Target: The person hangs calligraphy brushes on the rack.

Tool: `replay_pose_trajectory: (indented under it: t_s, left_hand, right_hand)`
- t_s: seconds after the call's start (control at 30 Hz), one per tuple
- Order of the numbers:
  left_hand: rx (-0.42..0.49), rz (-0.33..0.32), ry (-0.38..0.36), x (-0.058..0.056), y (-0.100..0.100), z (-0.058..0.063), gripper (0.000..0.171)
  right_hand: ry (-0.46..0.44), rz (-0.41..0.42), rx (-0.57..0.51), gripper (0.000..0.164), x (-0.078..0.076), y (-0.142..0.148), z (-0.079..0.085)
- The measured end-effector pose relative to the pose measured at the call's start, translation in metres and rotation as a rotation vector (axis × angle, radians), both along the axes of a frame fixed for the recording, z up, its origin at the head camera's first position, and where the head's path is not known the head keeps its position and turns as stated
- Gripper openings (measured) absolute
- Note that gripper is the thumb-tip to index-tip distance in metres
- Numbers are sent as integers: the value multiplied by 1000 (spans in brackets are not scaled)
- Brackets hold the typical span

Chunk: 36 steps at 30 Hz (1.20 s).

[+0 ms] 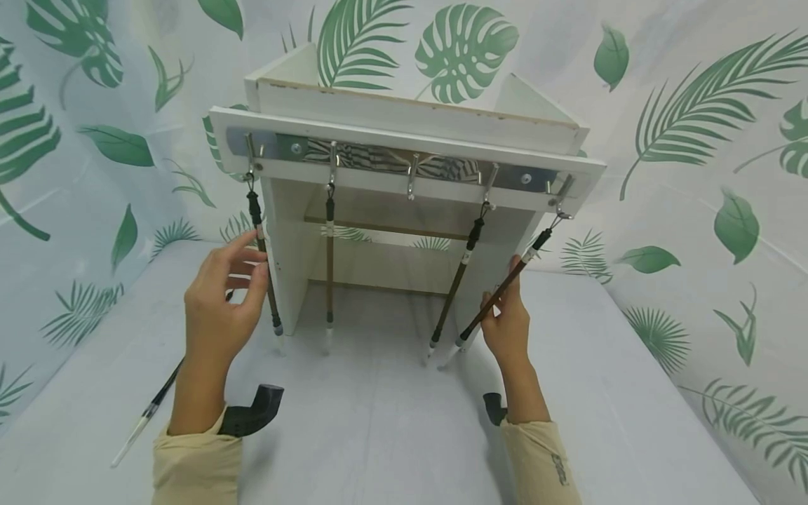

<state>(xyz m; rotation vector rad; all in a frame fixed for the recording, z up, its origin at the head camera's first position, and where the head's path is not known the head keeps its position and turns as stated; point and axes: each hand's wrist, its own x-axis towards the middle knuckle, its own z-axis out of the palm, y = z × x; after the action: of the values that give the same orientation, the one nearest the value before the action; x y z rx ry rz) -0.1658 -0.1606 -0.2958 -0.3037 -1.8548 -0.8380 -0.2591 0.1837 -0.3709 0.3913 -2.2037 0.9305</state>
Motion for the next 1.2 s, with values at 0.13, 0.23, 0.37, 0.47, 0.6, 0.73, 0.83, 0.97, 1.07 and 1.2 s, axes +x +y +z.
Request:
replay_pose_trajectory:
  t_s: [0.13, 0.23, 0.37, 0.47, 0.6, 0.73, 0.83, 0.97, 1.07, 1.2]
  left_hand:
    - [32, 27, 3, 0, -4, 0, 38]
    - [43, 46, -9, -2, -8, -3, 38]
    - [40, 56, -52, -9, -13, -11, 37]
    - [30, 63, -86, -15, -17, -18, 35]
    - [24, 73, -106, -23, -19, -26, 31]
    - [24, 86, -136, -27, -20, -31, 28]
    - [22, 101, -170, -30, -21, -35, 27]
    - [10, 120, -208, -36, -23, -43, 25]
    - [-9, 138, -254, -40, -27, -50, 24]
    - [-15, 178, -434, -42, -34, -61, 28]
  right_hand:
    - [2, -11, 12, 83, 0, 0, 1]
    - [-1, -15, 14, 83, 0, 0, 1]
    - [-12, -8, -1, 83, 1, 1, 2]
    - [-14, -3, -4, 83, 1, 1, 2]
    - [-13, 0, -4, 82, 1, 1, 2]
    - [-16, 0, -4, 81, 1, 1, 2]
    - [-3, -2, 4, 81, 0, 1, 2]
    - [9, -9, 16, 82, 1, 0, 1]
    - [2, -14, 17, 83, 0, 0, 1]
    - [5, -13, 20, 82, 0, 0, 0]
